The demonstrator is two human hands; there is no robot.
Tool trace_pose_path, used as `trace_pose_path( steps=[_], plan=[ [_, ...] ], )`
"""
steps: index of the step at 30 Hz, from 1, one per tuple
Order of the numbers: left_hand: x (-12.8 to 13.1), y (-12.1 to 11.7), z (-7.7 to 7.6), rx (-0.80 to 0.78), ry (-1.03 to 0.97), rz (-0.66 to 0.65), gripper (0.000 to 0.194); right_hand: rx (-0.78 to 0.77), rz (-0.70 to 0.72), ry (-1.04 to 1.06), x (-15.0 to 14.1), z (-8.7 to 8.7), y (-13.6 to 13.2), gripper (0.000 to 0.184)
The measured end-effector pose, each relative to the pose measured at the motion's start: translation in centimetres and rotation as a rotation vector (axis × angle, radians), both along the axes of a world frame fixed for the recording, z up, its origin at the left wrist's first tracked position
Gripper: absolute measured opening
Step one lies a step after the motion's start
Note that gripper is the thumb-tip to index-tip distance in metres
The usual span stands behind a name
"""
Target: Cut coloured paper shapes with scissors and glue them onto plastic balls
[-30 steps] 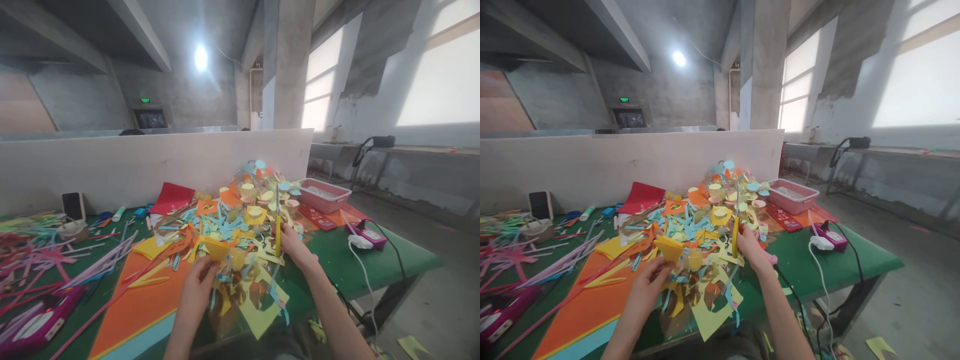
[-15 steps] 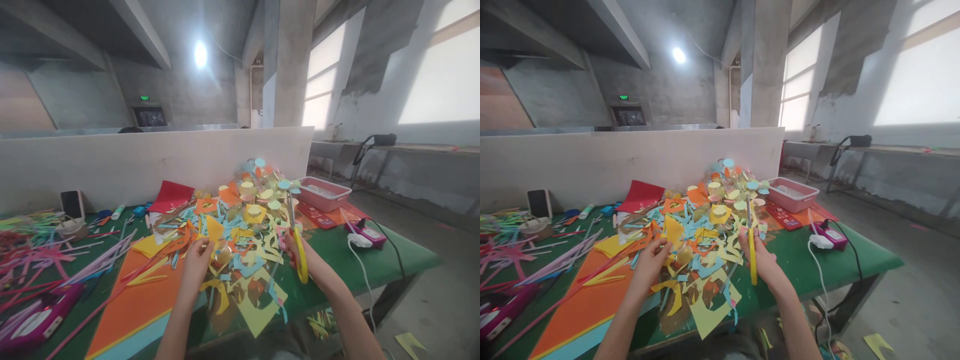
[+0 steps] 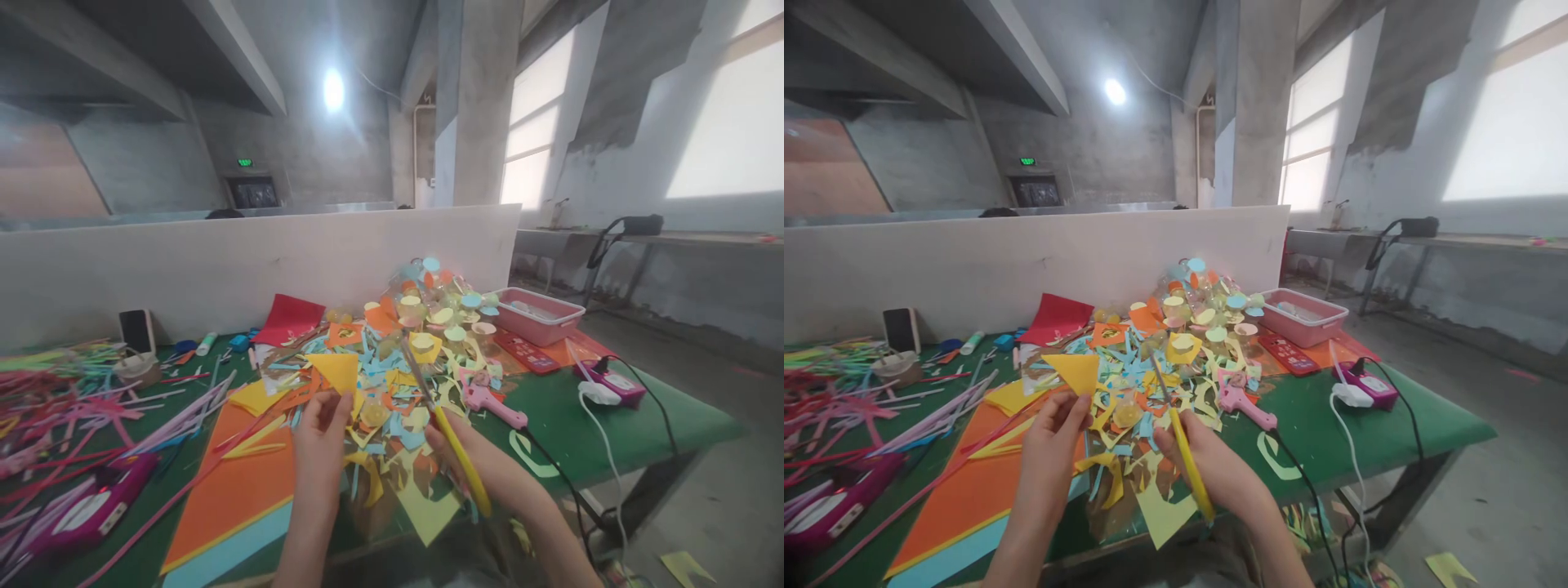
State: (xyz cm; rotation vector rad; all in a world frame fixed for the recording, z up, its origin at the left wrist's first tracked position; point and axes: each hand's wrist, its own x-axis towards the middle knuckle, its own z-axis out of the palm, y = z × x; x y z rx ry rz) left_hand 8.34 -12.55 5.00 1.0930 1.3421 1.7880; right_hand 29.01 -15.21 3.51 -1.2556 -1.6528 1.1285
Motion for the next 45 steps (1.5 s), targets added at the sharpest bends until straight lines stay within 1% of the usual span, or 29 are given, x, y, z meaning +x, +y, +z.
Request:
trace_pose_path(
  steps=[2, 4, 6, 11, 14, 17, 19, 23, 30, 36, 41, 45],
  plan=[
    [0.6, -0.6, 0.1, 0.013, 0.001, -0.016, 0.041, -0.028, 0.093, -0.020, -1.0, 0.5, -0.5, 0.049],
    [1.0, -0.9, 0.1, 0.008, 0.008, -0.031, 0.040, -0.070, 0.136, -0.022, -1.6, 0.7, -0.7, 0.050],
    [1.1, -1.0, 0.0, -0.006, 0.001, -0.039, 0.040, -0.081, 0.136, -0.031, -1.9, 0.7, -0.8, 0.052],
    [1.2, -0.8, -0.1, -0.025, -0.060, -0.028, 0.042, -0.049, 0.141, -0.081, -1.9, 0.7, -0.9, 0.056],
    [1.4, -1.1, -0.1, -0.032, -0.069, -0.038, 0.042, -0.064, 0.176, -0.081, -2.0, 1.0, -1.1, 0.053],
    [1.5, -1.6, -0.3, -0.056, -0.099, -0.059, 0.045, -0.036, 0.216, -0.118, -2.2, 1.0, -1.2, 0.048],
    [1.5, -1.9, -0.6, -0.071, -0.135, -0.067, 0.047, -0.001, 0.240, -0.137, -2.5, 0.8, -1.2, 0.045],
    [1.3, -2.1, -1.0, -0.095, -0.151, -0.060, 0.049, 0.034, 0.280, -0.102, -2.9, 0.2, -1.2, 0.045],
    [0.9, -2.1, -1.2, -0.102, -0.174, -0.051, 0.049, -0.003, 0.290, -0.137, -2.8, -0.2, -1.2, 0.037],
    [0.6, -2.1, -1.3, -0.113, -0.142, -0.071, 0.048, 0.040, 0.319, -0.116, -2.7, -0.2, -1.0, 0.042],
    [0.1, -2.2, -1.0, -0.122, -0.089, -0.098, 0.046, -0.018, 0.266, -0.108, -3.2, 0.0, -1.2, 0.046],
    [-0.4, -2.4, -0.6, -0.135, -0.126, -0.098, 0.047, -0.055, 0.263, -0.064, -3.5, -0.3, -1.2, 0.052]
  ],
)
